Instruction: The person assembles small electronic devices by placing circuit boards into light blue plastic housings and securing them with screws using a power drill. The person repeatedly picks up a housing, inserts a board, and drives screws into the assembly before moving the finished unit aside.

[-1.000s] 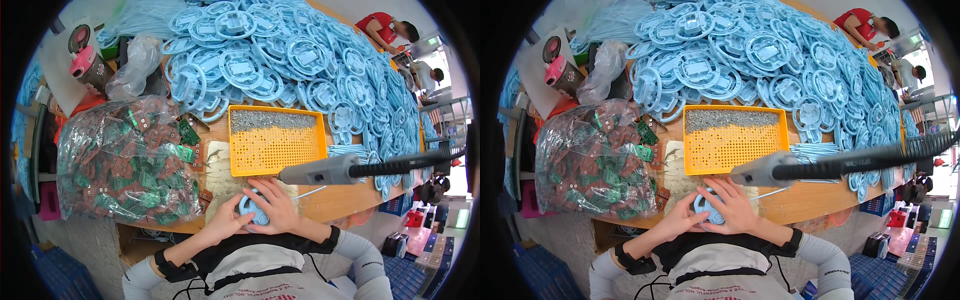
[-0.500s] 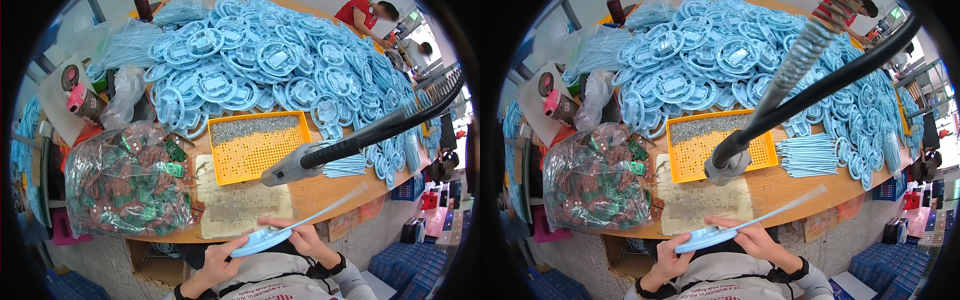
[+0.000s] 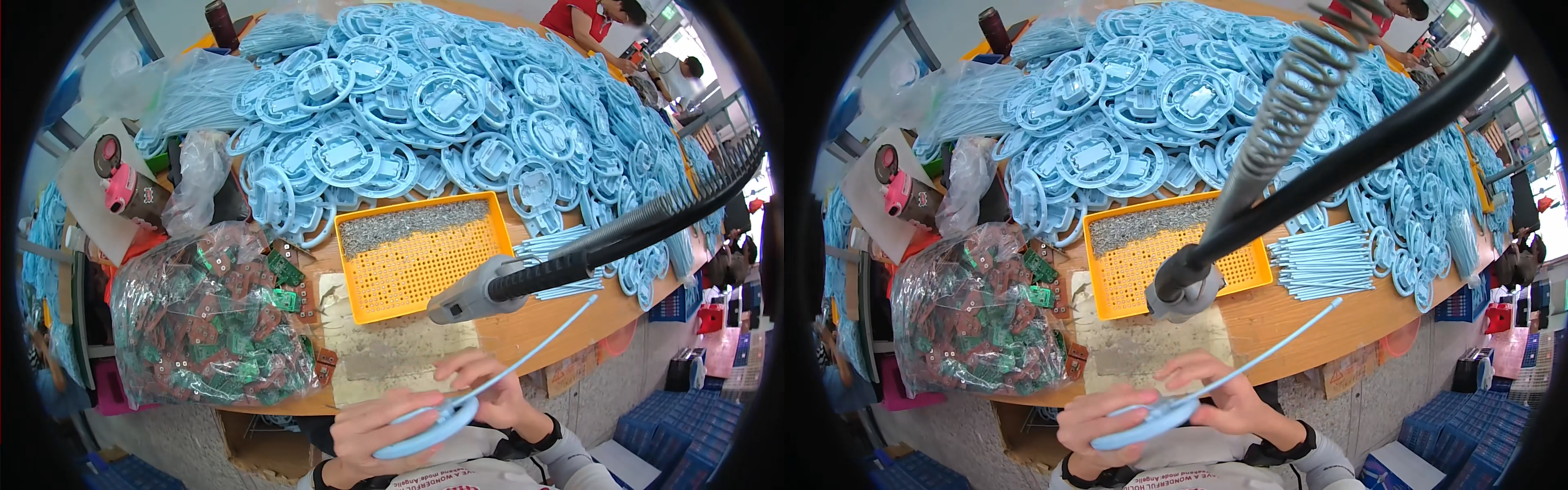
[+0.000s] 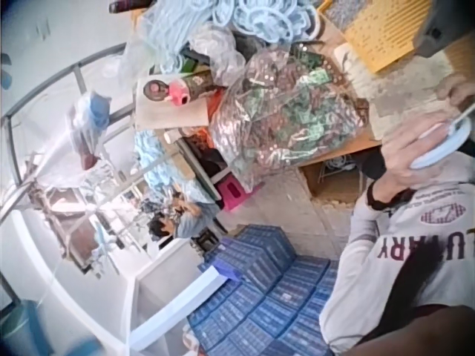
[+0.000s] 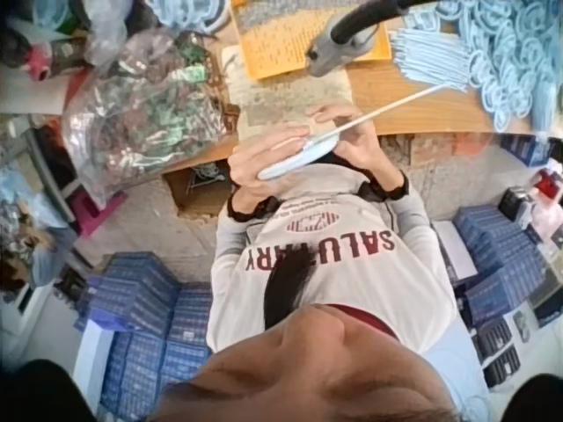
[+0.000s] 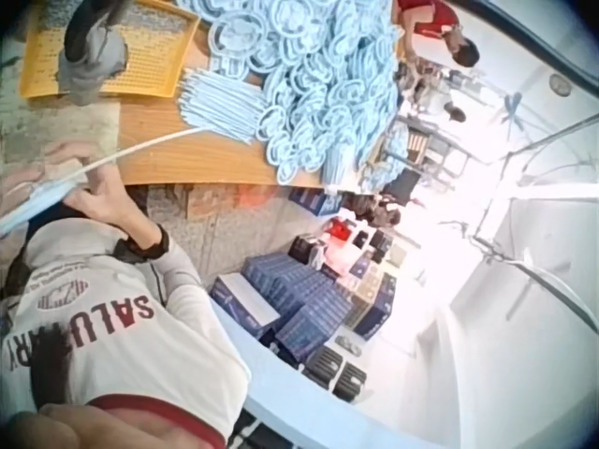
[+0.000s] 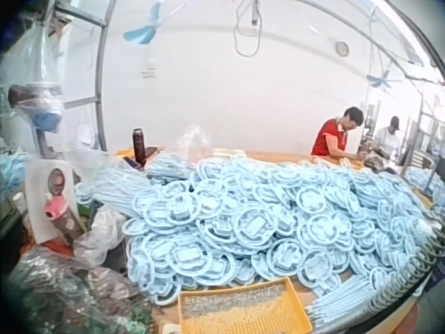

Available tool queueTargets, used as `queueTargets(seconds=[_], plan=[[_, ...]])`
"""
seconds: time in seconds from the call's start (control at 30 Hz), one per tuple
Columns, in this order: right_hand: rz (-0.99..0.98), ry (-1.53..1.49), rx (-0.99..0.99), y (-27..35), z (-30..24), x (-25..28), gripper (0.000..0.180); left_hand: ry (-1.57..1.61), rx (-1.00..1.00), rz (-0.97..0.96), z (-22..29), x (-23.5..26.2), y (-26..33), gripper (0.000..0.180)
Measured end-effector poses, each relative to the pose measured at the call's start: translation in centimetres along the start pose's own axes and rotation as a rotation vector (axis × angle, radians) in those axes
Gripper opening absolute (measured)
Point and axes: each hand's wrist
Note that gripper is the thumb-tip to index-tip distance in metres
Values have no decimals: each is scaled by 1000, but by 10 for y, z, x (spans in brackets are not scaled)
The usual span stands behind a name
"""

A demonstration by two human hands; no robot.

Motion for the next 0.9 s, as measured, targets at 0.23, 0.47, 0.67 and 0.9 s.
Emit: queueTargets(seconds=[0.23, 0.47, 0.67, 0.9], plan=[[-173, -157, -38, -9, -5, 5, 24, -54, 41, 44, -9, -9, 5, 35], [11, -96, -500, 2, 6, 29, 36, -297, -56, -82, -47, -18, 4, 34], [150, 647, -641, -18, -52, 40, 41, -667, -265, -432, -73, -15, 37, 31], [39, 759, 19, -56, 15, 12, 78, -647, -153, -624, -82, -31, 56, 45]])
Point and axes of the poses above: each hand's wrist, its own y-axis away from the middle knuckle, its own x-axis out of the back of the hand, z = x × y, and after that the axes turned 3 degrees about -z, right-handed
